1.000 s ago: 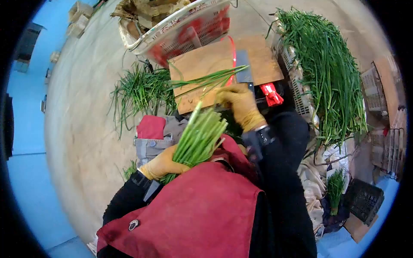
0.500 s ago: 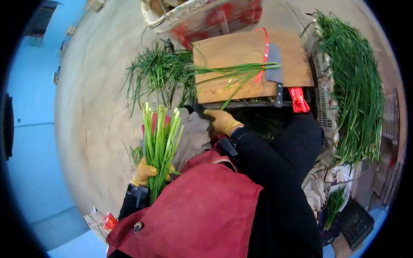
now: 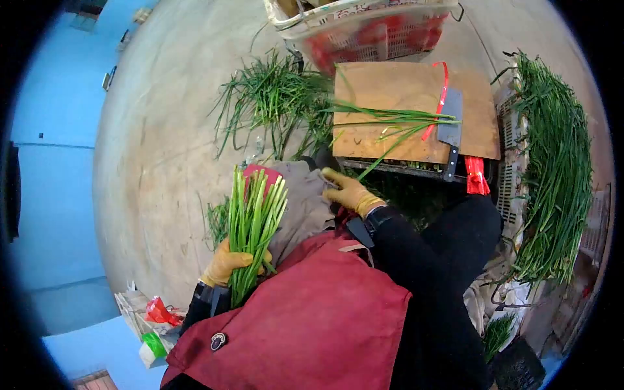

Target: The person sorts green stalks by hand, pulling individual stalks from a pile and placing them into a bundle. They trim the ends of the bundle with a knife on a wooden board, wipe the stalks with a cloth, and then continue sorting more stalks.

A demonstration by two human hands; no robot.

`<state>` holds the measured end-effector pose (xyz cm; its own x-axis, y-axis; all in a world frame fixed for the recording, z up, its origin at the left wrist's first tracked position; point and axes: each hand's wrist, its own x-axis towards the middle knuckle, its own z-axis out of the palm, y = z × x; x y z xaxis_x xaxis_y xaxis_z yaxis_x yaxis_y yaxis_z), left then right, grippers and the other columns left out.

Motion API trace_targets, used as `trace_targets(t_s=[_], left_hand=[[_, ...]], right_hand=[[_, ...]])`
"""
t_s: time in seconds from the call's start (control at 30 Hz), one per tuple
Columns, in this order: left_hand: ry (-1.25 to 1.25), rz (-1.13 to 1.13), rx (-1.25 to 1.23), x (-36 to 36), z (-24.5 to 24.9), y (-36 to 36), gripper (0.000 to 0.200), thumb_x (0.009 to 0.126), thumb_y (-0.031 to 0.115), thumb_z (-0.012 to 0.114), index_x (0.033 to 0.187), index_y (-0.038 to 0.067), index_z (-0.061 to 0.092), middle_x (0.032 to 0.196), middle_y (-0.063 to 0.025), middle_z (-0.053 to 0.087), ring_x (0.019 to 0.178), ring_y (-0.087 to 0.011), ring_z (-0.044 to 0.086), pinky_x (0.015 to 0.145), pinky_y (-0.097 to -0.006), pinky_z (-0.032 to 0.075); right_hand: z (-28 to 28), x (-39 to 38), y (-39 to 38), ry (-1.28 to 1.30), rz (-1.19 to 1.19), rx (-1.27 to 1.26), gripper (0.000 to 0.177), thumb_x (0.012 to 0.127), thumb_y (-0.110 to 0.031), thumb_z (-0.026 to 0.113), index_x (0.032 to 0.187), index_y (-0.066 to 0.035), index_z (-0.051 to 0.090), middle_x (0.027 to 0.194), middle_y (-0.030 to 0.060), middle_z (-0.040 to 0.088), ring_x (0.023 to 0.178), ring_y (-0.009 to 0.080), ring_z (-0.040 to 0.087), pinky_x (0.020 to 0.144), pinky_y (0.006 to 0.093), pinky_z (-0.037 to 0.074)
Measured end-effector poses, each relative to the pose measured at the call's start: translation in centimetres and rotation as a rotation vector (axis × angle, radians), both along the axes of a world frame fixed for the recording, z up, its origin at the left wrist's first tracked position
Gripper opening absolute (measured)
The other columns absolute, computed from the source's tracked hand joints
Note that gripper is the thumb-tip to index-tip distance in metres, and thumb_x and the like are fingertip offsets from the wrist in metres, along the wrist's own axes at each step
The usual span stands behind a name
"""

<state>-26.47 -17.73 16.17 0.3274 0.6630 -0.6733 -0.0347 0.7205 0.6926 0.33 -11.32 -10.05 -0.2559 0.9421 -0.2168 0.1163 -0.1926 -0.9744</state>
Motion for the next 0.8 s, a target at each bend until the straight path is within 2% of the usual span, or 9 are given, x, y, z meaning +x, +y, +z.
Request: trace_targets(t_s=[0.07,0.17,0.27,0.33,0.43,0.5,0.57,0.67,0.8], left_hand=[[-0.023,-0.039,0.008,-1.4,-0.3,-0.3,0.055,0.076,0.012,0.075,0.126,0.0,0.054,0.098,-0.0153,0.069,0.081,-0.023,0.068,0.069,-0.0336,0.057],[-0.082,0.019,0.035,-3.5,-0.6,-0.9,0.056,0.076,0.014,0.076,0.125,-0.001,0.054,0.097,-0.0159,0.069,0.081,-0.0237,0.068,0.069,-0.0338,0.057],[-0.09,0.079,0.102,-5.1,0.0,-0.9,0.058,0.074,0.015,0.077,0.125,-0.001,0.054,0.098,-0.0168,0.069,0.082,-0.024,0.068,0.07,-0.0338,0.058],[-0.102,0.091,0.107,-6.3,0.2,-0.9,0.06,0.073,0.014,0.077,0.126,-0.001,0.054,0.102,-0.0175,0.068,0.085,-0.0242,0.068,0.07,-0.0337,0.059],[-0.069,0.106,0.098,-5.6,0.8,-1.1,0.065,0.07,0.018,0.078,0.126,-0.002,0.052,0.094,-0.0207,0.068,0.069,-0.0245,0.069,0.06,-0.0325,0.058],[-0.017,0.054,0.082,-6.0,0.4,-1.7,0.061,0.073,0.007,0.075,0.129,-0.001,0.051,0.106,-0.0164,0.067,0.087,-0.0217,0.067,0.073,-0.0306,0.056],[0.089,0.004,0.144,-4.7,-0.2,-2.0,0.059,0.074,-0.001,0.072,0.129,-0.001,0.052,0.113,-0.0137,0.066,0.096,-0.0186,0.065,0.081,-0.0289,0.054],[0.123,-0.147,0.185,-3.4,-1.0,-0.8,0.06,0.077,0.0,0.073,0.132,0.0,0.05,0.118,-0.0051,0.062,0.102,-0.0124,0.059,0.091,-0.0284,0.047],[0.029,-0.126,0.15,-2.4,-2.3,0.0,0.055,0.079,0.003,0.074,0.129,0.002,0.051,0.113,-0.0016,0.062,0.1,-0.0104,0.058,0.089,-0.0275,0.047]], right_hand=[[5.0,-0.2,0.1,-0.121,0.216,-0.19,0.042,0.083,-0.022,0.066,0.12,-0.003,0.064,0.115,0.0147,0.067,0.104,0.0273,0.063,0.092,0.0327,0.048],[4.6,1.1,1.1,-0.217,-0.037,0.045,0.028,0.079,-0.016,0.068,0.103,-0.001,0.068,0.099,0.0174,0.068,0.095,0.0259,0.065,0.085,0.033,0.049],[11.1,3.2,0.3,0.259,-0.255,0.088,0.024,0.083,0.007,0.057,0.106,0.0,0.063,0.112,0.0084,0.066,0.102,0.0171,0.061,0.092,0.0282,0.047],[16.9,3.3,-1.1,0.343,-0.314,0.163,0.026,0.082,0.012,0.055,0.105,0.002,0.063,0.111,0.0095,0.064,0.105,0.0168,0.059,0.095,0.0283,0.045],[21.7,3.5,-3.6,0.282,-0.32,0.485,0.03,0.08,0.017,0.051,0.103,0.003,0.062,0.107,0.0101,0.063,0.105,0.0187,0.059,0.096,0.0291,0.044],[23.8,2.0,-4.6,0.539,-0.426,0.554,0.03,0.078,0.018,0.05,0.102,0.003,0.062,0.106,0.0111,0.062,0.102,0.0208,0.059,0.094,0.0307,0.043],[23.7,2.0,-3.9,0.429,-0.441,0.704,0.024,0.088,0.007,0.05,0.108,0.001,0.062,0.114,0.0103,0.062,0.106,0.0195,0.059,0.099,0.0325,0.042],[25.2,-0.9,-2.5,0.43,-0.501,0.552,0.036,0.08,0.016,0.048,0.109,0.001,0.061,0.11,0.0096,0.062,0.105,0.0196,0.059,0.096,0.031,0.043],[23.8,-5.2,-0.8,-0.027,0.02,0.926,0.034,0.076,0.0,0.064,0.11,-0.006,0.065,0.099,0.0117,0.061,0.094,0.0307,0.059,0.083,0.0368,0.048]])
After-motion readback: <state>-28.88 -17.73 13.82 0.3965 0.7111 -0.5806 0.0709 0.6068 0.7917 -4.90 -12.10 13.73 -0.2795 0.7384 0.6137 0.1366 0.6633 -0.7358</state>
